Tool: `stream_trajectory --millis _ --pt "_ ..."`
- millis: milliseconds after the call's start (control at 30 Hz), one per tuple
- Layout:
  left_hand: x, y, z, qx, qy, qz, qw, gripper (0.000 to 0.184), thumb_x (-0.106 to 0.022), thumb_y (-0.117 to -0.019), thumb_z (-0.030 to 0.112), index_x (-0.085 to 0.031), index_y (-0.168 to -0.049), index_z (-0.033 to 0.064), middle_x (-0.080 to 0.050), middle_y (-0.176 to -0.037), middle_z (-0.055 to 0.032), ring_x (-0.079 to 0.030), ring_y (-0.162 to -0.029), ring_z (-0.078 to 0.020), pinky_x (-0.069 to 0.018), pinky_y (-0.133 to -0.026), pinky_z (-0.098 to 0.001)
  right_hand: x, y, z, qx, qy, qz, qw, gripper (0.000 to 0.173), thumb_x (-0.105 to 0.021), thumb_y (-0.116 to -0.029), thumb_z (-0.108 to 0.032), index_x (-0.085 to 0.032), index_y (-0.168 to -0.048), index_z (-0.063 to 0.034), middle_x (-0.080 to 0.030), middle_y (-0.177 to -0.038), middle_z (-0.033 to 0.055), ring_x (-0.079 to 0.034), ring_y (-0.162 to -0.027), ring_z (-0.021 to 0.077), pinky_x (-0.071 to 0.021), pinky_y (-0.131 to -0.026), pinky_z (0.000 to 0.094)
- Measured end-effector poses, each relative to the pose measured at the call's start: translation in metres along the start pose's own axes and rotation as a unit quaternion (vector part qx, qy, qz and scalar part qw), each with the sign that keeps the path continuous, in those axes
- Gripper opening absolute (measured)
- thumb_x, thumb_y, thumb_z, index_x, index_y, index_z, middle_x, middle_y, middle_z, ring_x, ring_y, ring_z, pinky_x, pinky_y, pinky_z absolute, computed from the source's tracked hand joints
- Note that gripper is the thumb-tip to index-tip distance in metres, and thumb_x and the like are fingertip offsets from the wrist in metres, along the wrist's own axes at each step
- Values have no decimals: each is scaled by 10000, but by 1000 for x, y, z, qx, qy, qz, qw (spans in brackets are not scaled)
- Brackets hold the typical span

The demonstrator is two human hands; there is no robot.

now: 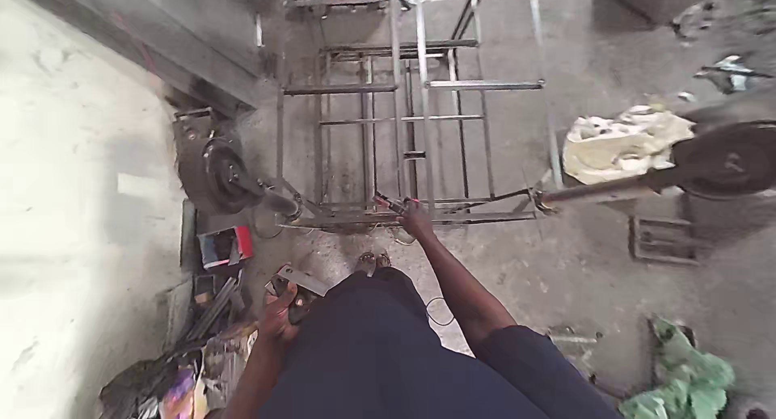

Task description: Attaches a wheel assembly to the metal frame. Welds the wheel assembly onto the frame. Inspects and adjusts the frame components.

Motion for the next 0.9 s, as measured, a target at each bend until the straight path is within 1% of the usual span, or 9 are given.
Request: stream_trajectory --millis 100,233,433,500,567,633,667,800,900 --pt "19 30 9 -34 -5 77 996 484 -733 -925 117 -496 -1347 106 -725 -1007 -155 -690 -653 -169 -612 -589 -324 -16 -40 11 -33 62 -12 997 700 -827 -804 -329 -571 -1393 -51 -539 -1390 305 -571 -1204 521 -486 -927 719" --pt "44 66 17 -66 0 172 983 509 -808 -871 208 -535 -1282 87 -719 -1030 -145 -681 -671 -146 -601 -596 -298 -34 -57 13 -38 103 -47 993 578 -736 -898 -305 -542 -1360 -17 -655 -1201 296 -642 -1092 513 -506 -850 731" --pt "95 66 27 -93 47 230 968 378 -736 -917 205 -556 -1235 112 -717 -923 -99 -674 -635 -137 -607 -580 -306 -20 -34 -7 -41 122 -53 990 500 -665 -956 -323 -544 -1362 -58 -682 -1171 256 -656 -1085 481 -503 -884 703" --pt "120 51 37 -91 63 249 962 306 -713 -933 210 -578 -1185 99 -702 -867 -78 -647 -600 -114 -589 -550 -287 -7 -4 -37 -31 83 -43 995 557 -635 -985 -365 -509 -1408 -26 -666 -1209 263 -651 -1115 460 -494 -925 683" --pt "150 31 54 -83 76 259 959 208 -636 -972 189 -595 -1149 88 -690 -827 -58 -630 -585 -101 -582 -547 -278 -1 31 -63 -14 -83 -21 996 576 -645 -996 -337 -492 -1442 -7 -675 -1165 223 -675 -1025 345 -543 -896 552" --pt "184 4 82 -79 83 265 957 147 -579 -993 172 -586 -1120 99 -669 -772 -43 -611 -554 -97 -569 -527 -270 0 70 -99 3 -336 -6 942 407 -577 -1032 -238 -488 -1354 -5 -658 -940 87 -663 -735 162 -594 -656 349" --pt "201 -11 98 -77 90 254 960 146 -570 -995 169 -569 -1129 110 -664 -777 -41 -607 -553 -97 -566 -522 -266 4 92 -123 7 -434 -7 901 348 -531 -1039 -237 -488 -1314 -29 -659 -894 57 -659 -676 146 -594 -594 328" --pt "279 -71 178 -81 127 161 975 314 -745 -907 187 -589 -1161 88 -701 -900 -104 -622 -567 -119 -563 -504 -274 35 167 -233 124 -595 -2 794 332 -638 -949 -461 -636 -1138 -188 -703 -862 -7 -669 -665 127 -594 -570 314" --pt "331 -95 253 -90 122 115 982 390 -766 -905 210 -571 -1213 73 -705 -974 -126 -625 -595 -120 -563 -518 -276 64 218 -332 267 -648 -41 712 414 -662 -931 -522 -707 -1186 -198 -721 -902 -19 -677 -675 115 -600 -589 297"
Point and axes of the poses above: each hand's wrist, its own y-axis away from the middle knuckle, its own x-axis out of the back of the hand, z = x × y, the point moved 2 cm from there along -y, towards the middle knuckle
